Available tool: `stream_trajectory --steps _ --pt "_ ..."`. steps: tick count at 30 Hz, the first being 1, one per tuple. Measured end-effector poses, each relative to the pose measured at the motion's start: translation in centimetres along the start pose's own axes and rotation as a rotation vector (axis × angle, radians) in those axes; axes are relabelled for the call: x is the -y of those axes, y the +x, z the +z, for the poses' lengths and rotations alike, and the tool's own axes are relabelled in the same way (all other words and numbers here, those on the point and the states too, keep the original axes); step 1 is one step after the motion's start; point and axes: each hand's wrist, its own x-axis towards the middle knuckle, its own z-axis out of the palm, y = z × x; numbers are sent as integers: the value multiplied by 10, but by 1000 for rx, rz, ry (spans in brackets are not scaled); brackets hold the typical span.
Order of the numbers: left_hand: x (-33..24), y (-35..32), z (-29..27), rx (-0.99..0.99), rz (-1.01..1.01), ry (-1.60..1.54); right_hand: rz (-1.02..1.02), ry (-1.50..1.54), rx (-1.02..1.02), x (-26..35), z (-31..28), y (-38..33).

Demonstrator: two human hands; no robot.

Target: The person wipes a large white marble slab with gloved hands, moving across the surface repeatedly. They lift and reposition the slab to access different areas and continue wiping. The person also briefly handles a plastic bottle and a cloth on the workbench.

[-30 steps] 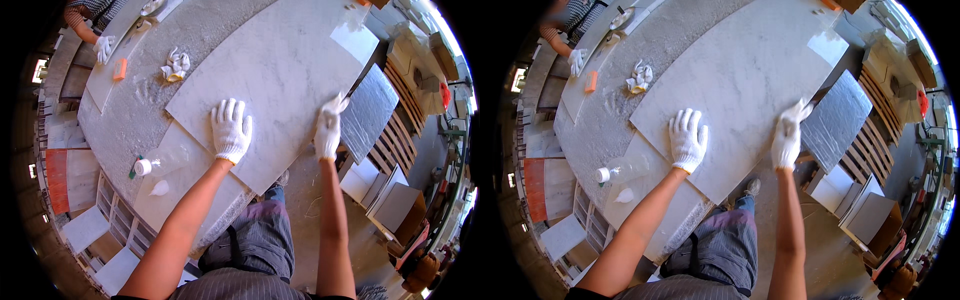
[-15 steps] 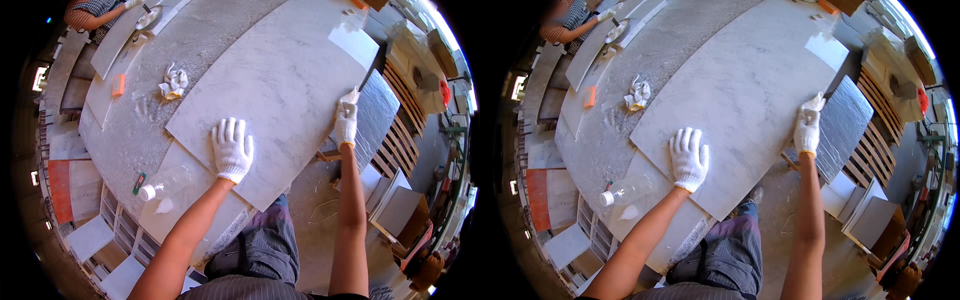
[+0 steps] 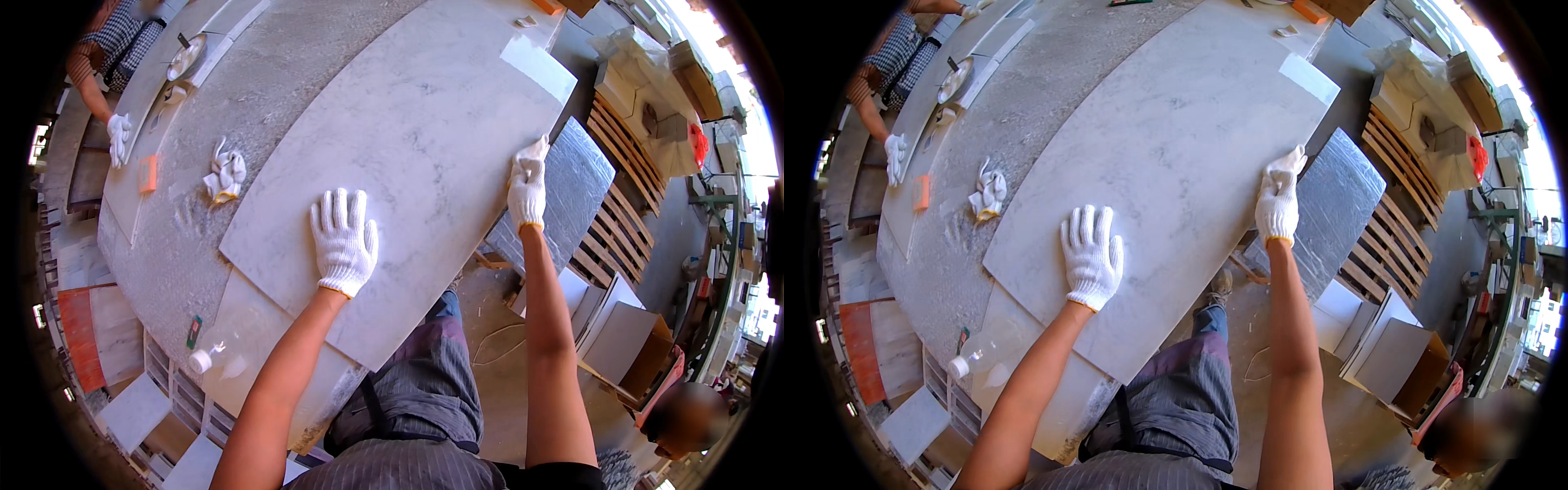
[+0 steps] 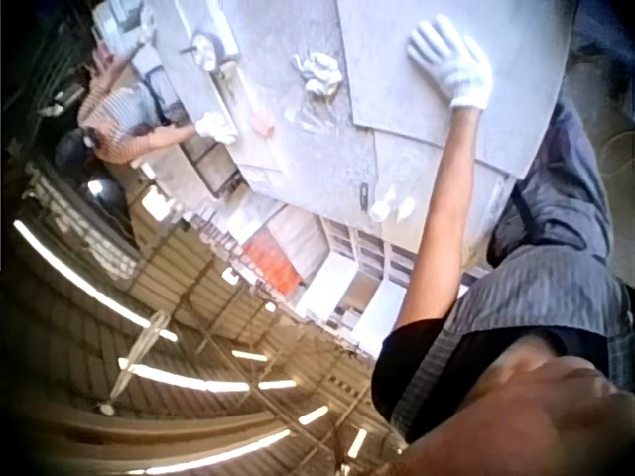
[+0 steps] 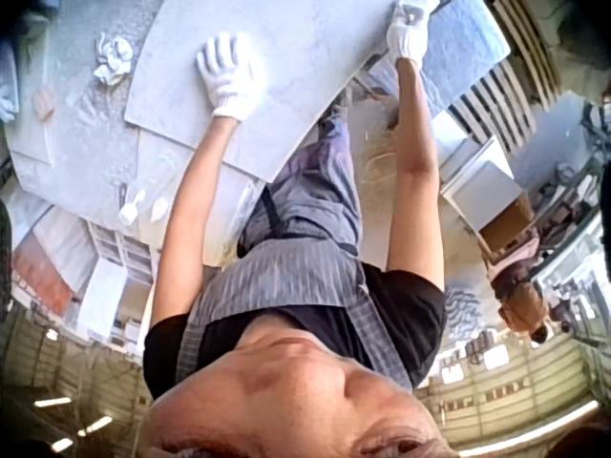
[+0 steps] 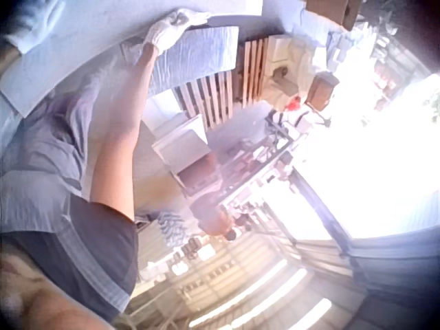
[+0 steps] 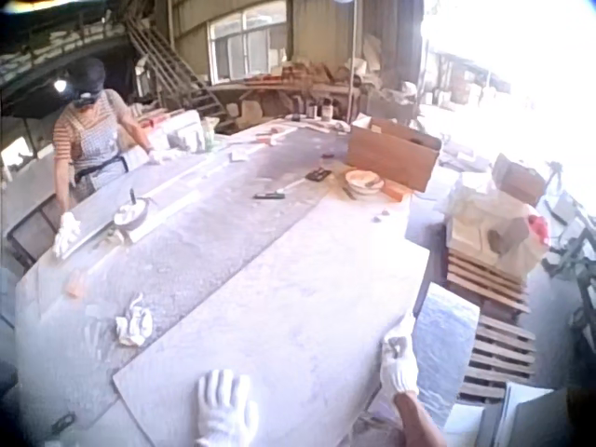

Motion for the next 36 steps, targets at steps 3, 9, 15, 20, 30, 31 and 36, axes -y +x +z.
stream_trajectory --steps 3,9,15,20,30,31,36 --pt "-24 55 17 0 35 -16 -110 -22 -55 -39 2 91" --pt "-59 152 42 22 -36 77 219 272 152 25 -15 117" --pt "-71 179 50 43 -84 42 20 152 179 31 -25 14" --pt "-72 177 47 47 -73 43 35 52 104 4 -21 168" --pt "-70 186 55 0 -43 26 222 301 170 -16 -23 234" --pt "-64 176 51 5 -77 49 373 235 357 37 -34 192" --pt "-71 183 49 22 -59 18 74 175 284 9 -29 88"
